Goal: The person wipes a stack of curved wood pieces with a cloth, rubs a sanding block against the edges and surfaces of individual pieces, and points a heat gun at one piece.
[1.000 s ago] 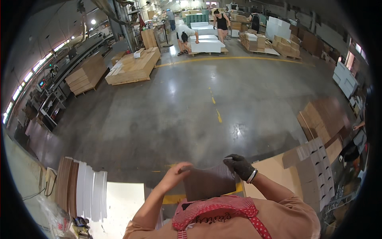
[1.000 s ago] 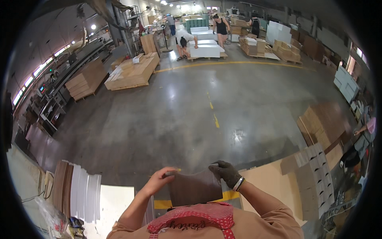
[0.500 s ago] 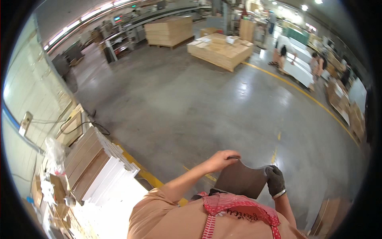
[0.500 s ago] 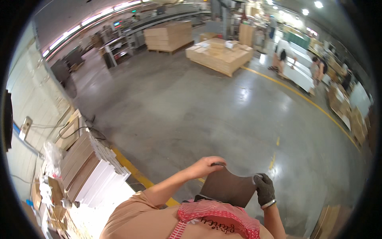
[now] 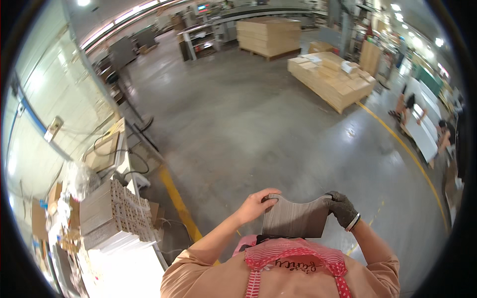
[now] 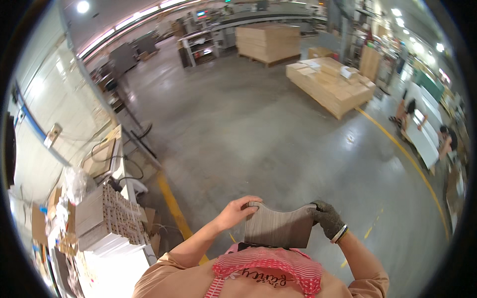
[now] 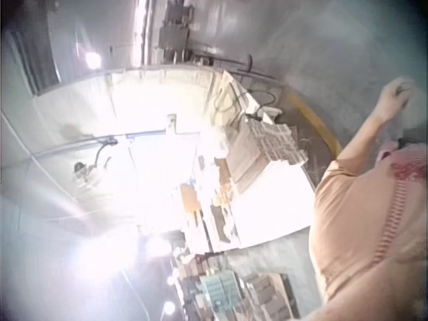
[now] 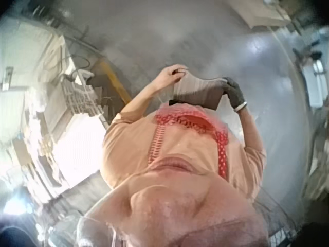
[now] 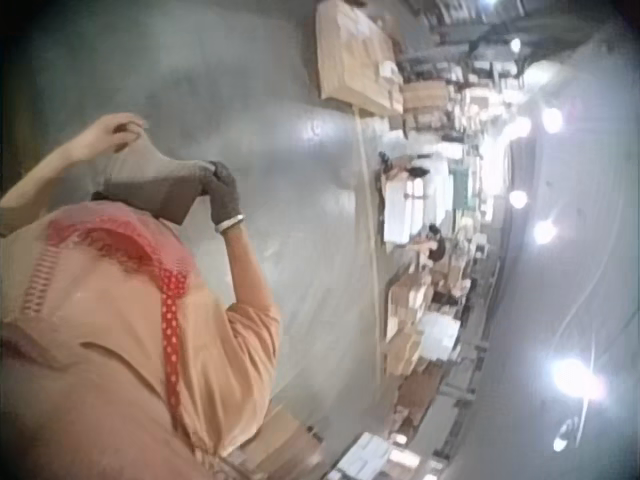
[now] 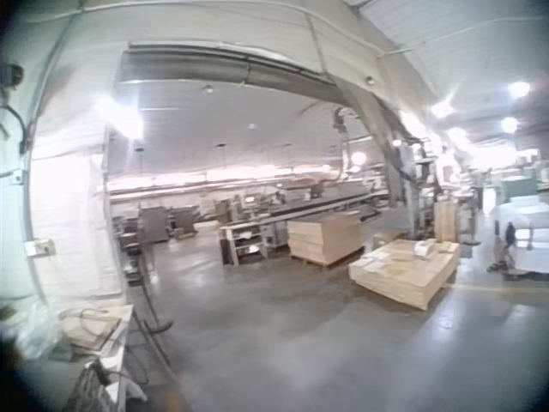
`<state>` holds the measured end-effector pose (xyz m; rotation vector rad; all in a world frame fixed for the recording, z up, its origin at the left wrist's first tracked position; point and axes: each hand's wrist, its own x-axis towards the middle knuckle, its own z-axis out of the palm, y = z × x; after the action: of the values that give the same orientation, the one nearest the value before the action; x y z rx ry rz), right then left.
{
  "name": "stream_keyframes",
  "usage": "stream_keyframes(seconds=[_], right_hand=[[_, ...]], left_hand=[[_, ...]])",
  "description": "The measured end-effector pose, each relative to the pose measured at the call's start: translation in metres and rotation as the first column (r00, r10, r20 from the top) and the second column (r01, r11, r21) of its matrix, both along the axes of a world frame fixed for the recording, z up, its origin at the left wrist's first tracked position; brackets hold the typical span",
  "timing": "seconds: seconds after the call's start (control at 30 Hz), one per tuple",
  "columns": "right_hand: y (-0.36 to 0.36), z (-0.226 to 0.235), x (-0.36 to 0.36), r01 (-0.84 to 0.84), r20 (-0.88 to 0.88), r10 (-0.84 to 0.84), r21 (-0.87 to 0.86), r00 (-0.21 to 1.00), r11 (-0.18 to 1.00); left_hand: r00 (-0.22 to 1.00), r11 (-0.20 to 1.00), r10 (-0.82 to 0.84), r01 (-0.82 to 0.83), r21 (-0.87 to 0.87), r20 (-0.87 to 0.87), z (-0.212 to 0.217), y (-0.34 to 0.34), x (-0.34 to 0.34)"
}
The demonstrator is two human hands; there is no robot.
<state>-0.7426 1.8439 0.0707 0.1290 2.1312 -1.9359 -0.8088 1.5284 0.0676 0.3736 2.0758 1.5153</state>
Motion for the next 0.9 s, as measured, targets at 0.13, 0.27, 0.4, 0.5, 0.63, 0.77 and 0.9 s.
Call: stream_keyframes(seconds=[0.13, 0.27, 0.4, 0.5, 0.63, 0.77, 0.9], right_hand=[[-0.018, -0.006, -0.109, -0.217, -0.009, 0.217, 0.017, 0.976, 0.976], [-0.060, -0.044, -0.203, -0.388, -0.006, 0.388, 0.025, 0.922, 0.921], [-0.115, -0.038, -0.294, -0.363, -0.141, 0.356, -0.025, 0.924, 0.931], [-0.140, -0.030, -0.356, -0.288, -0.090, 0.280, -0.101, 0.956, 0.952], [-0.167, -0.029, -0.434, -0.336, -0.139, 0.321, -0.103, 0.937, 0.936], [-0.210, -0.031, -0.515, -0.344, -0.020, 0.347, -0.183, 0.938, 0.921], [-0.254, -0.054, -0.635, -0.473, -0.200, 0.467, 0.017, 0.861, 0.881]], left_hand=[[0.965, 0.973, 0.229, -0.230, 0.008, -0.130, -0.012, -0.025, -0.036], [0.915, 0.918, 0.396, -0.395, 0.025, -0.082, -0.037, -0.068, -0.083], [0.854, 0.871, 0.491, -0.486, 0.073, -0.170, -0.042, -0.114, -0.161], [0.854, 0.881, 0.466, -0.472, 0.031, -0.232, -0.018, -0.137, -0.238], [0.888, 0.909, 0.409, -0.416, 0.010, -0.209, -0.018, -0.168, -0.317], [0.881, 0.903, 0.422, -0.429, 0.013, -0.216, -0.034, -0.199, -0.386], [0.826, 0.824, 0.564, -0.562, 0.076, 0.001, -0.046, -0.235, -0.455]])
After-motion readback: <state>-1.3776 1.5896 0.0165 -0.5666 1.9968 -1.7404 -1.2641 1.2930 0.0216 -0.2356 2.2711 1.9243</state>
